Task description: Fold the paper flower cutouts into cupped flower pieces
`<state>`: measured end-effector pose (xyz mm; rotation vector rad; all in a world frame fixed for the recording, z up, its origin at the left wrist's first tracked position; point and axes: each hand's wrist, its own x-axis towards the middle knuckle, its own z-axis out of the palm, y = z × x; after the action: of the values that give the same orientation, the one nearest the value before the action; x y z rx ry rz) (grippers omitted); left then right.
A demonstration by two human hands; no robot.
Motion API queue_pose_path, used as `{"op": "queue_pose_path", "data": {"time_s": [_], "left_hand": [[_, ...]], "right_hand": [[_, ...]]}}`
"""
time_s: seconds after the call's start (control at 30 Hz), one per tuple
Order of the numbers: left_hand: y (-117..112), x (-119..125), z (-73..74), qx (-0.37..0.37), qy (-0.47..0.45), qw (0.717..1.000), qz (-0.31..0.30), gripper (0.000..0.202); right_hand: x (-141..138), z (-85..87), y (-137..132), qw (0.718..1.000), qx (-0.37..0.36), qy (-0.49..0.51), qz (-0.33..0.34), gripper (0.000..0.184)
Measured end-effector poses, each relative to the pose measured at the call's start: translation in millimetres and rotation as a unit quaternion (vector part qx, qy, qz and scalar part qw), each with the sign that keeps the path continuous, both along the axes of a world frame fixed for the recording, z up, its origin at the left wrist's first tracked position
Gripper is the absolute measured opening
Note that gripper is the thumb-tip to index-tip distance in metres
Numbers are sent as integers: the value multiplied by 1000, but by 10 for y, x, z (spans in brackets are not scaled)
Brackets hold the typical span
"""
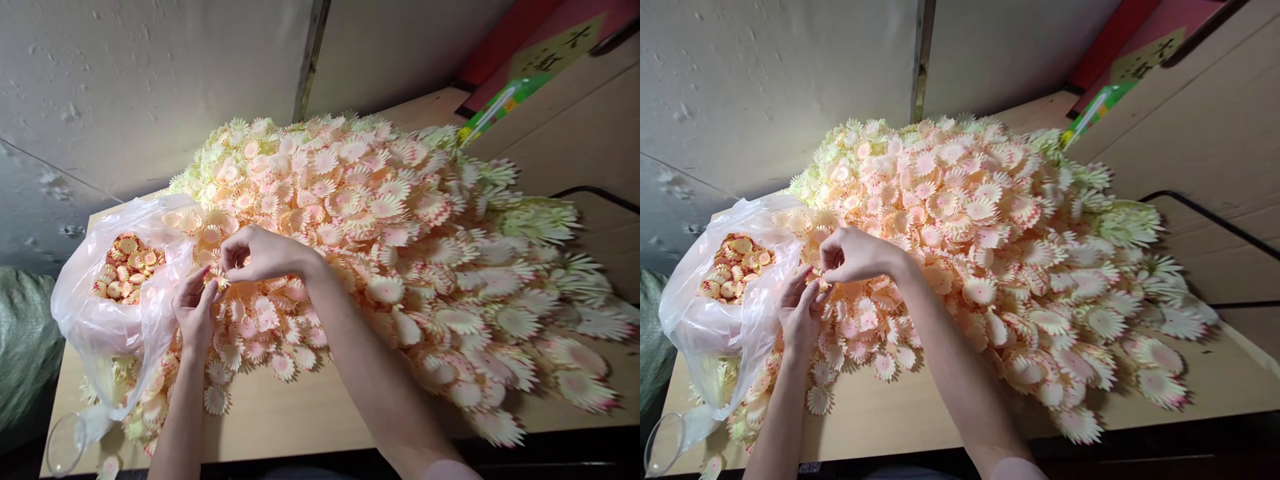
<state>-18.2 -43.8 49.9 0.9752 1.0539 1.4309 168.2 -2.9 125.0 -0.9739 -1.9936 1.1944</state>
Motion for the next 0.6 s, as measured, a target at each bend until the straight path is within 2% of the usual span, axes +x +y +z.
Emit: {"op": "queue_pose_path", "data": {"time_s": [0.1,0.23,0.3,0.4,0.6], "left_hand": [[5,1,-44,20,49,998,30,37],[8,5,-58,49,102,993,39,40],[8,-2,-61,45,101,993,31,40],[7,-27,-75,30,86,996,14,40],[-4,-39,-70,30,69,997,1,38]], "right_hand": [[-51,16,1,1000,4,-30,6,1],[-99,18,14,999,-22,-44,19,18],[-109,-4,30,999,-45,-19,9,22],[-98,-43,57,996,-77,36,14,17],[-46,-63,77,998,-41,38,-19,15]]}}
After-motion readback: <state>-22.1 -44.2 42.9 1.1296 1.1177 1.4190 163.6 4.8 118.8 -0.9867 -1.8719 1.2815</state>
